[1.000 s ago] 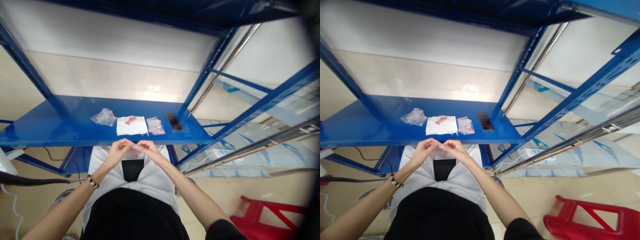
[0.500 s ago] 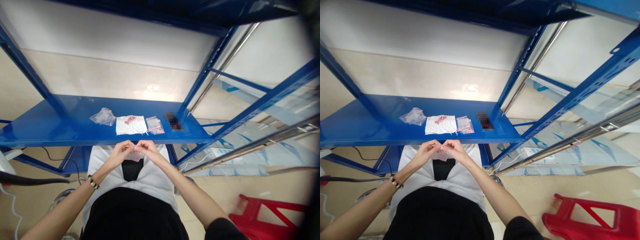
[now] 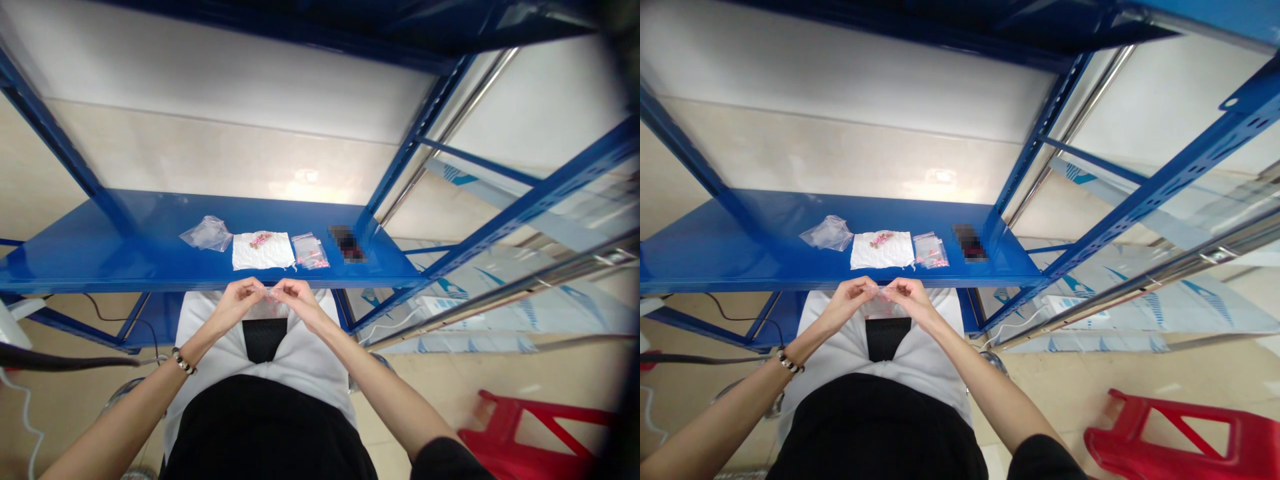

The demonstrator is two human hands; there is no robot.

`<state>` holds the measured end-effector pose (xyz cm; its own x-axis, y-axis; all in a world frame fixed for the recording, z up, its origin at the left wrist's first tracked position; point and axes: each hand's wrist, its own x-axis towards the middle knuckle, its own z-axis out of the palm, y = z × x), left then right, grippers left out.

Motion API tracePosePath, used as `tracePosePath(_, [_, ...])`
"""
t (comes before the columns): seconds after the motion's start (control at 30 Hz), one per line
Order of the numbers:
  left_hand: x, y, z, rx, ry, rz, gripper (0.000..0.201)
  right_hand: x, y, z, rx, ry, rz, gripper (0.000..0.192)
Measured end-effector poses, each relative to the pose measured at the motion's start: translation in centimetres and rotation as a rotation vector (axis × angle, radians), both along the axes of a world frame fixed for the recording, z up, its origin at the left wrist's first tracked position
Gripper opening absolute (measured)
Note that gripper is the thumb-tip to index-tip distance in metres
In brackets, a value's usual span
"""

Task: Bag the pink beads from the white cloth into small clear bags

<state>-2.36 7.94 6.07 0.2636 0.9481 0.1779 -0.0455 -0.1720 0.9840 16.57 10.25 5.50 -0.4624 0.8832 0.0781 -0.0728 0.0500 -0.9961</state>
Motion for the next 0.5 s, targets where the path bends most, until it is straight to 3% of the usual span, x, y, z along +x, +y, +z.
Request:
tracePosePath(0.27, [0.32, 0.02, -0.52, -0.005, 0.004, -0.051, 0.022, -0.3, -0.2, 0.22, -0.028, 0.009, 0.031, 0.021])
tracePosePath(0.5, [0.14, 0.1, -0.13, -0.01, 0.01, 0.005, 0.021, -0.31, -0.08, -0.04, 0.007, 0.02, 0.012, 0.021])
